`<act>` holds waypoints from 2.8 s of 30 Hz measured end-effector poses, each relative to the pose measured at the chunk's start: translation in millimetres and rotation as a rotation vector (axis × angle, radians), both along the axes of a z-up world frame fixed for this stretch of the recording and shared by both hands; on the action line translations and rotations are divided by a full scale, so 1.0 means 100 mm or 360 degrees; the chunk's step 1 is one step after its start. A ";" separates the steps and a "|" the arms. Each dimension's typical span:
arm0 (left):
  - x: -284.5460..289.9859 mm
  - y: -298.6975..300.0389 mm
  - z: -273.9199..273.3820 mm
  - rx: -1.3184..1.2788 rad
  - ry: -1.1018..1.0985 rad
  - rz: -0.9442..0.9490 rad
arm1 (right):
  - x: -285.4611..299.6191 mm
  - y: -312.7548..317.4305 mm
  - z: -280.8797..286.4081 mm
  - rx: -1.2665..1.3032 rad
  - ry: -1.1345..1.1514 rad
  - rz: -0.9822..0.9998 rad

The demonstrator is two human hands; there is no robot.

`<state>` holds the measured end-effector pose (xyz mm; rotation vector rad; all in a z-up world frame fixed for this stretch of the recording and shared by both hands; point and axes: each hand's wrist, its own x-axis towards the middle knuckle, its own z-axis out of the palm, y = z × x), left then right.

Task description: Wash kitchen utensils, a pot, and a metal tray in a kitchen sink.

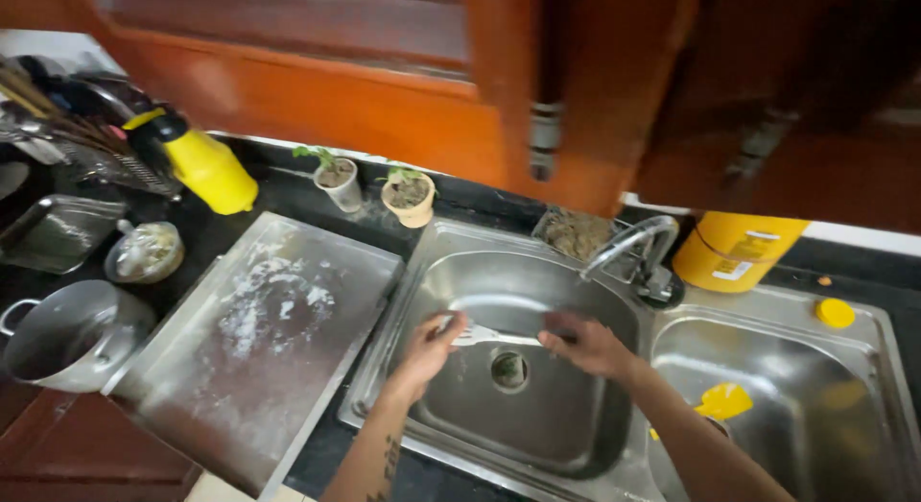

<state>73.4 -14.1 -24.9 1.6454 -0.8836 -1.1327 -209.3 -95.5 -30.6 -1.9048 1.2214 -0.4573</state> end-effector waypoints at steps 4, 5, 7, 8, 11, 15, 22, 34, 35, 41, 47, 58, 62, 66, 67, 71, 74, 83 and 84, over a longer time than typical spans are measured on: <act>0.00 0.12 0.34 -0.0054 0.0086 -0.0047 | -0.03 -0.17 -0.14 0.0363 0.0111 0.0240; 0.00 0.14 0.51 -0.0021 -0.0010 -0.0107 | -0.03 -0.20 -0.15 0.0457 0.0080 0.0245; 0.13 0.02 0.14 0.0068 -0.0307 -0.0104 | 0.04 -0.11 0.40 0.0181 0.0493 0.0222; 0.21 -0.04 -0.04 0.0168 -0.0604 -0.0112 | 0.08 -0.06 0.67 -0.0098 0.0896 0.0180; 0.22 -0.02 -0.70 0.0015 -0.0389 -0.0479 | 0.04 0.10 0.27 -0.0401 0.1249 -0.0102; 0.19 0.27 -0.37 0.0181 -0.1679 -0.1411 | -0.26 0.00 -1.02 -0.0153 0.1606 0.0033; 0.46 0.34 0.13 -0.0731 -0.1356 -0.1189 | 0.59 0.39 0.31 0.0074 0.1757 -0.0257; 1.02 0.23 1.64 -0.1248 -0.1584 -0.0532 | 2.38 0.59 2.05 -0.0744 0.1248 -0.0290; 1.23 0.22 1.73 -0.1263 -0.1824 -0.0369 | 2.61 0.62 2.19 -0.0833 0.1045 -0.0258; 2.98 0.37 2.27 -0.0854 -0.1282 0.0178 | 3.80 0.62 2.52 -0.0488 0.0011 0.0023; 4.87 0.22 1.91 -0.0531 0.0023 -0.0083 | 4.96 0.03 1.62 -0.0620 0.1004 0.0204; 8.28 -0.31 2.30 -0.0844 -0.1205 0.0850 | 6.96 -0.35 1.52 -0.0114 0.0987 0.0470; 9.20 -1.00 2.18 -0.0701 -0.1484 0.1000 | 7.27 -0.54 1.33 -0.0091 0.0665 0.0370; 9.48 -1.48 2.12 -0.0522 -0.1266 0.0904 | 7.34 -0.62 1.37 -0.0017 0.0740 0.0300; 9.61 -1.63 2.02 -0.0566 -0.1336 0.0828 | 7.29 -0.71 1.23 -0.0106 0.0737 0.0301; 9.96 -2.10 1.65 -0.0659 -0.1572 0.0720 | 7.05 -1.07 0.76 -0.0123 0.0849 0.0328; 9.94 -2.17 1.84 -0.0554 -0.1459 0.0622 | 6.98 -1.11 0.65 -0.0194 0.0833 0.0310; 9.95 -2.07 1.89 -0.0545 -0.0502 0.0404 | 6.69 -1.23 0.17 0.0295 0.0911 0.0406; 9.91 -2.09 1.93 -0.0546 -0.0501 0.0402 | 6.68 -1.22 0.14 0.0296 0.0911 0.0404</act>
